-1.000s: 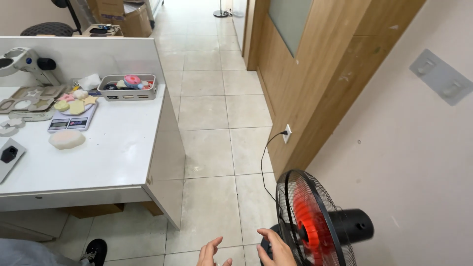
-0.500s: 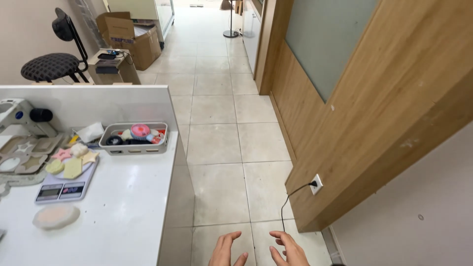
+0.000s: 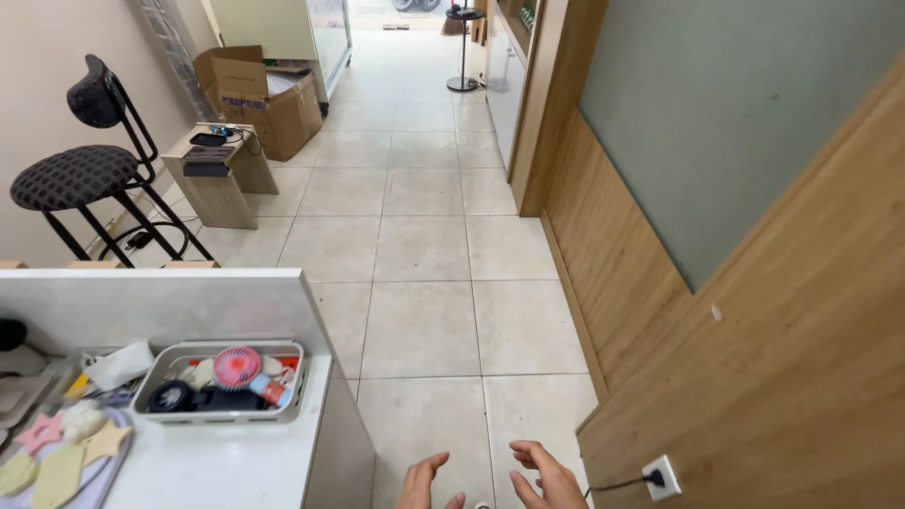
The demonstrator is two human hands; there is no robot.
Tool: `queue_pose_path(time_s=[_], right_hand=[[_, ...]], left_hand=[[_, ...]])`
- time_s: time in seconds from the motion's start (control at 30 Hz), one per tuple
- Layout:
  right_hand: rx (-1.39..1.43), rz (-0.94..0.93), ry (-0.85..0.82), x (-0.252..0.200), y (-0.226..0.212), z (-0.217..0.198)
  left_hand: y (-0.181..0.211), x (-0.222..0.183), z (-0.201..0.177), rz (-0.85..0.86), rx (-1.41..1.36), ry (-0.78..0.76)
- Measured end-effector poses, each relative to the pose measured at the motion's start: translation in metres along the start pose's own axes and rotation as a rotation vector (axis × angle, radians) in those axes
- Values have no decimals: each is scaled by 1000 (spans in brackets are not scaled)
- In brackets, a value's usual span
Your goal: Move packaged candles from a display shelf to a production workbench and back.
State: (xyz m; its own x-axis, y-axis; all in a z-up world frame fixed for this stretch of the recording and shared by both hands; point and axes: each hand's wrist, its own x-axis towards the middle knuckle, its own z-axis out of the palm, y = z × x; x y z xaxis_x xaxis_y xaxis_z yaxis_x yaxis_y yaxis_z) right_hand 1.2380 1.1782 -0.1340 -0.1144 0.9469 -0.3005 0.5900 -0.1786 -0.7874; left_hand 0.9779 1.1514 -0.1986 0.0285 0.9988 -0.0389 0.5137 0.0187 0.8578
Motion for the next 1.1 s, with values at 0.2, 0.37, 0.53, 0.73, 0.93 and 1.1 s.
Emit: queue_pose_path(time_s=[0.2, 0.37, 0.53, 0.73, 0.93, 1.1], right_hand=[[-62, -137, -37, 137, -52, -68], [-116, -82, -96, 238, -67, -105], [-104, -78, -76, 344, -72, -121], [-99, 58, -96, 486, -105, -141], [-66, 25, -3, 637, -169, -172], [-3, -22, 86, 741, -186, -184]], left_hand=[[-10, 151, 25, -42, -47, 97], [-4, 261, 38, -128, -49, 52], [3, 368, 22, -87, -56, 28], [-17, 529, 4, -145, -102, -125], [8, 695, -45, -147, -59, -97], [58, 793, -104, -82, -44, -122]])
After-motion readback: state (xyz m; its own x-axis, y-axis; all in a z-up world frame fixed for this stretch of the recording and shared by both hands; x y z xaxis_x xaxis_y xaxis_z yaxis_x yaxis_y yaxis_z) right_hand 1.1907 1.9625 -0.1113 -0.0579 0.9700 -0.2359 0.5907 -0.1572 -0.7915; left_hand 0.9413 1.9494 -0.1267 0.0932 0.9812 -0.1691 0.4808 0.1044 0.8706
